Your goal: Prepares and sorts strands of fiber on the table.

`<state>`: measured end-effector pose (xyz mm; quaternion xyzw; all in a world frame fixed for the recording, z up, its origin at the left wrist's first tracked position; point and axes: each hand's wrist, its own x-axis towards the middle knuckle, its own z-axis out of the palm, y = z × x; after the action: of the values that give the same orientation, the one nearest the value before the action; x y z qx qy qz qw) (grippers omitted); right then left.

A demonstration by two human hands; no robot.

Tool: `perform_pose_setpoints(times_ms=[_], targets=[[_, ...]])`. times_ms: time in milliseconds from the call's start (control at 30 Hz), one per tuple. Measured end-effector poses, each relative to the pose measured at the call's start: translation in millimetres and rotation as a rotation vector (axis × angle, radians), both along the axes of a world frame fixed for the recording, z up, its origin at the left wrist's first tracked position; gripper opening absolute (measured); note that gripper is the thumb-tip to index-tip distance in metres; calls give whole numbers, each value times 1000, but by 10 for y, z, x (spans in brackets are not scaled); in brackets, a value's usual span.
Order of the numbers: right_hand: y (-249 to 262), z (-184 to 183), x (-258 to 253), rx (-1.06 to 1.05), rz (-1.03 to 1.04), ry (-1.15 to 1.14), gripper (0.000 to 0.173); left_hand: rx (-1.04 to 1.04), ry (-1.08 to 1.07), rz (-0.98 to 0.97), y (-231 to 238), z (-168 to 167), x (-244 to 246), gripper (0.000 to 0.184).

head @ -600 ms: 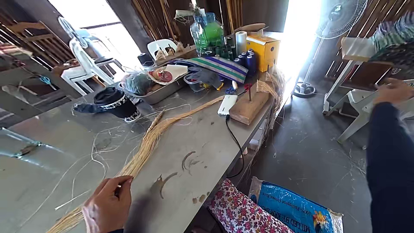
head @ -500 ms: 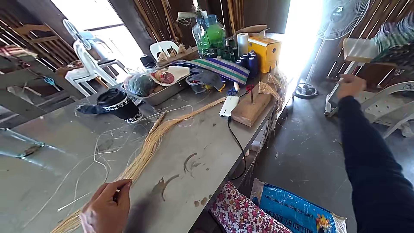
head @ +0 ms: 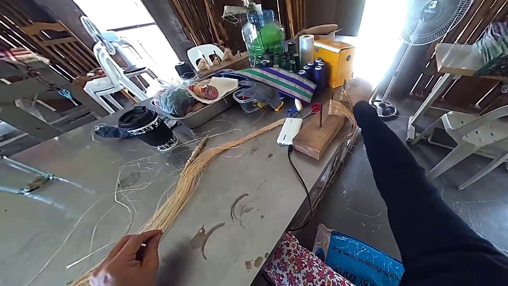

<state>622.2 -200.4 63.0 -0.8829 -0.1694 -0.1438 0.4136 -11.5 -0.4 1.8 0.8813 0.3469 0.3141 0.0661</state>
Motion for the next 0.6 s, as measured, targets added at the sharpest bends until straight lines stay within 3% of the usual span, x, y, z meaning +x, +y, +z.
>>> perform_pose_setpoints(times_ms=[400,600], targets=[[20,83,-65,-357,-42,-41,27,2,13,-5,-27,4,26,24],[-484,-223,-138,-413,-74,12,26,-44,41,-16,-5,-3,-10,24]])
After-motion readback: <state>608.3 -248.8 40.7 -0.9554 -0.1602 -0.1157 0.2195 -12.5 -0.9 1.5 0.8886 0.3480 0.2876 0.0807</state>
